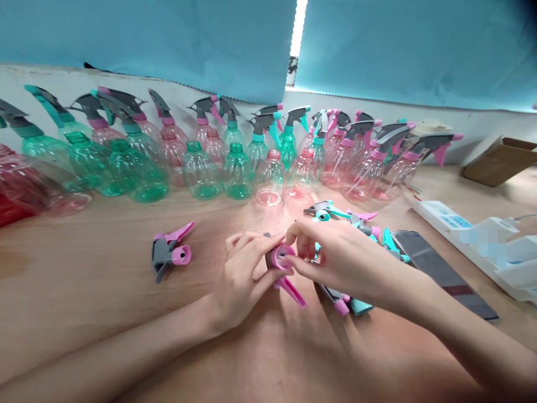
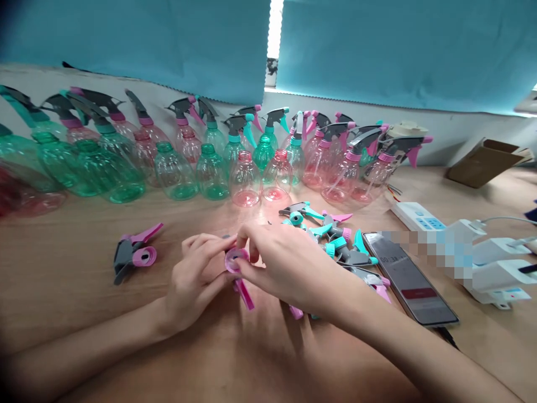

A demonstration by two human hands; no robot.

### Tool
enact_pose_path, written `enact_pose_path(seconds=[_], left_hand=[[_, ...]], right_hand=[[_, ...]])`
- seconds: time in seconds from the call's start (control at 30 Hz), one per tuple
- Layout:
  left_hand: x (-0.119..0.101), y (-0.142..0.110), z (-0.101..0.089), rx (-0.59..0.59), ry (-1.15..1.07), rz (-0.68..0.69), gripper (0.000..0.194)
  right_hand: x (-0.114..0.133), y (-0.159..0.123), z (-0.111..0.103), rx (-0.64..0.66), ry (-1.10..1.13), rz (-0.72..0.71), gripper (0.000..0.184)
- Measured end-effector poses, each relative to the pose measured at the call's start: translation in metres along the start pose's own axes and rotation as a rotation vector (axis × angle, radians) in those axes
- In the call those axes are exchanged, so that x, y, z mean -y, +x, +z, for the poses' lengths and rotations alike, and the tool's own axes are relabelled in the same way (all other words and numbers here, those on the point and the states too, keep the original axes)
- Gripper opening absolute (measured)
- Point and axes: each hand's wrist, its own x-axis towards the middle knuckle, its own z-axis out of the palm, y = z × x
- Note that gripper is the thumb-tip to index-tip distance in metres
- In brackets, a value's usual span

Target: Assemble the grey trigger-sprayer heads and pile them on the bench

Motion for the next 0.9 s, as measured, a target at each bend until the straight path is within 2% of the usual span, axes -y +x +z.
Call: enact_pose_path(seconds=[0.13, 0.27, 0.4, 0.57, 0.67, 0.8, 0.9], left_hand=[[0.0, 0.0, -0.001, -0.034, -0.035, -0.11, 0.03], [-0.001, 0.001, -0.001, -0.035, -0.048, -0.094, 0.026], [0.0, 0.001, -0.001, -0.045, -0.055, -0.033, 0.026], [0.003, 0.0, -0.002, -0.052, -0.032, -0.051, 0.03], [0.006, -0.001, -0.002, -0.069, -0.024, -0.064, 0.032], [0.007, -0.001, -0.004, -0.079, -0.015, -0.067, 0.031], [0.008, 0.0, -0.004, -0.073, -0.024, -0.1, 0.03]], right_hand=[[0.007, -0.007, -0.001, 0.007, -0.149, 0.021, 0.015], [0.016, -0.008, 0.001, 0.081, -0.085, 0.082, 0.018], [0.014, -0.004, 0.0, 0.12, 0.096, 0.108, 0.021], [0.001, 0.002, -0.002, 0.228, 0.444, 0.106, 0.024], [-0.008, 0.005, 0.003, 0.223, 0.597, 0.13, 0.024], [-0.018, 0.01, 0.017, 0.195, 0.775, 0.219, 0.034], [-0.021, 0.013, 0.023, 0.168, 0.842, 0.229, 0.036]])
